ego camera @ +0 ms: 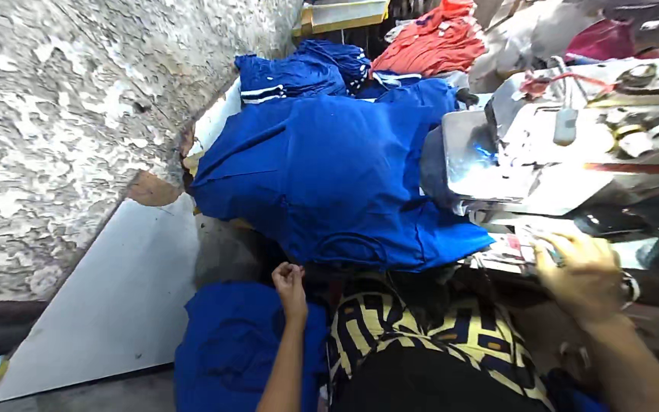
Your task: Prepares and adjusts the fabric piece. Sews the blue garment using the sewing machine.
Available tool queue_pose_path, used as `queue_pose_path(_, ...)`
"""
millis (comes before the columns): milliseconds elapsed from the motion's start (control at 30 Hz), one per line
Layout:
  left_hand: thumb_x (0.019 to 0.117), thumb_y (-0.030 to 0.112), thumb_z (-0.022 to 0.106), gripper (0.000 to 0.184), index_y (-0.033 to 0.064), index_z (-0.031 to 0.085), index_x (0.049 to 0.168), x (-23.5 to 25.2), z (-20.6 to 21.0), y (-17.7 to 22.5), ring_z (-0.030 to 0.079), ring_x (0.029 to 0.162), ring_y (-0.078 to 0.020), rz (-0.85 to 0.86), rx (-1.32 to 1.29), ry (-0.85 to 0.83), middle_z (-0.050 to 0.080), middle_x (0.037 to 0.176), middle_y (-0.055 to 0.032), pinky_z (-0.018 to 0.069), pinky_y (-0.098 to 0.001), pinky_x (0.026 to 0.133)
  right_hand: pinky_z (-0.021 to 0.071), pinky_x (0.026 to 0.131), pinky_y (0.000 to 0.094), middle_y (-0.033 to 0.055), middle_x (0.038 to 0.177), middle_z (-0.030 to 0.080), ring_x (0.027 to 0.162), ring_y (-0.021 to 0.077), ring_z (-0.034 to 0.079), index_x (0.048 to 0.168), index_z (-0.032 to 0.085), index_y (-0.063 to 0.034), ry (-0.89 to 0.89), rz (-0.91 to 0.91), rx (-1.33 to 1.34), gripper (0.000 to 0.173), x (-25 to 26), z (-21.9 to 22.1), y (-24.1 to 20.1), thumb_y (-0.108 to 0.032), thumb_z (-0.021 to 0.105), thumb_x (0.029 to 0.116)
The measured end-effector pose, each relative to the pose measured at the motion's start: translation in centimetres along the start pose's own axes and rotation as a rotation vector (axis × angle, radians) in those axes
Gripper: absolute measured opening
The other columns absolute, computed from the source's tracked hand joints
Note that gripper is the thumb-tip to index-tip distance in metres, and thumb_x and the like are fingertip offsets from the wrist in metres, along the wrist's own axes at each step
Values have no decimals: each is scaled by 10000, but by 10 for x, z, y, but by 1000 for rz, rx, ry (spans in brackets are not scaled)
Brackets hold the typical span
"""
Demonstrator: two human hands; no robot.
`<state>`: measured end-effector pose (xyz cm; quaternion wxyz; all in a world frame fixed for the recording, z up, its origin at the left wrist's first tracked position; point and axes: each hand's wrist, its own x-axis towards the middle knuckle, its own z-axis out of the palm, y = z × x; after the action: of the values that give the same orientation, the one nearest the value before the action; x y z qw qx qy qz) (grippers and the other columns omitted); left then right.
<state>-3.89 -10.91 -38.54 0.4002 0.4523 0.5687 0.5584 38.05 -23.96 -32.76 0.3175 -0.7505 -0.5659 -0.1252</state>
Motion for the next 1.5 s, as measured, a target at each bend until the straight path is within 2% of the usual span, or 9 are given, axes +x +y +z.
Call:
queue_pose_path(100, 1104, 153, 411, 352, -96, 379, 1352, -13, 33, 9, 638, 923, -153, -318, -297, 92, 562, 1111, -156, 554, -315, 836, 391, 950, 766, 430, 1192, 605, 1105, 659, 567, 1188, 651, 151, -78, 36, -90, 342, -6, 7, 28, -103, 535, 991)
queue_pose_path(333, 1006, 102, 638, 484, -91, 415, 1391, -12, 73, 25, 604, 1066, -189, -383, -269, 4, 572, 1259, -212, 527, -330, 930, 441, 936, 711, 447, 1065, 612, 1058, 642, 593, 1075, 610, 224, -157, 54, -142, 225, -6, 5, 36, 83, 476, 963)
queue_pose_path(633, 1009, 162, 644, 286, -119, 621, 1060, -11, 58, 7, 609, 784, -96, -25, 196, -71, 645, 891, -138, 521, -264, 768, 538, 826, 603, 376, 979, 667, 919, 556, 671, 1061, 652, 169, 167, -48, -67, 246, -15, -25, -45, 11, 472, 1009)
queue_pose_path(733, 1025, 130, 591, 301, -166, 647, 1030, -14, 49, 9, 653, 935, -179, 174, 261, -31, 679, 966, -235, 518, -320, 896, 577, 811, 520, 312, 958, 699, 878, 453, 710, 1055, 673, 134, 126, -143, 103, 247, -19, -7, -76, -9, 481, 994)
queue_pose_path(867, 1076, 72, 466, 149, -39, 504, 1168, -29, 44, 35, 665, 738, -33, -234, -226, -187, 657, 852, -18, 579, -203, 730, 584, 705, 302, 130, 865, 686, 744, 126, 678, 1181, 576, 127, -220, 147, 662, 324, -22, 20, -120, -129, 404, 1082)
queue_pose_path(1000, 1060, 28, 491, 84, 11, 542, 996, -34, 35, 47, 660, 632, -78, -562, -369, -236, 660, 723, -11, 582, -220, 656, 551, 683, 423, 153, 914, 652, 735, 225, 641, 1359, 495, 29, -768, 266, 788, 393, -14, 41, -154, -226, 496, 1061)
queue_pose_path(1067, 1052, 13, 498, 100, -19, 588, 1022, -34, 26, 42, 682, 673, -85, -545, -292, -308, 688, 761, -21, 589, -227, 684, 555, 729, 486, 205, 964, 683, 793, 305, 675, 1341, 510, 39, -792, 99, 710, 421, -14, 55, -167, -164, 629, 992)
queue_pose_path(1267, 1036, -6, 507, 123, -23, 628, 1029, -43, 8, 37, 664, 675, -59, -415, -146, -401, 666, 763, 14, 583, -220, 690, 577, 662, 449, 183, 888, 715, 747, 348, 699, 1116, 736, 0, -139, -619, 433, 220, -20, 110, -177, -22, 606, 939)
queue_pose_path(1500, 1022, -19, 533, 112, -34, 643, 1016, -53, 6, 43, 672, 659, -58, -405, -164, -377, 687, 762, 5, 589, -215, 673, 504, 646, 381, 113, 904, 722, 735, 272, 648, 1143, 731, -38, -19, -848, 339, 273, -7, 116, -196, 26, 556, 944)
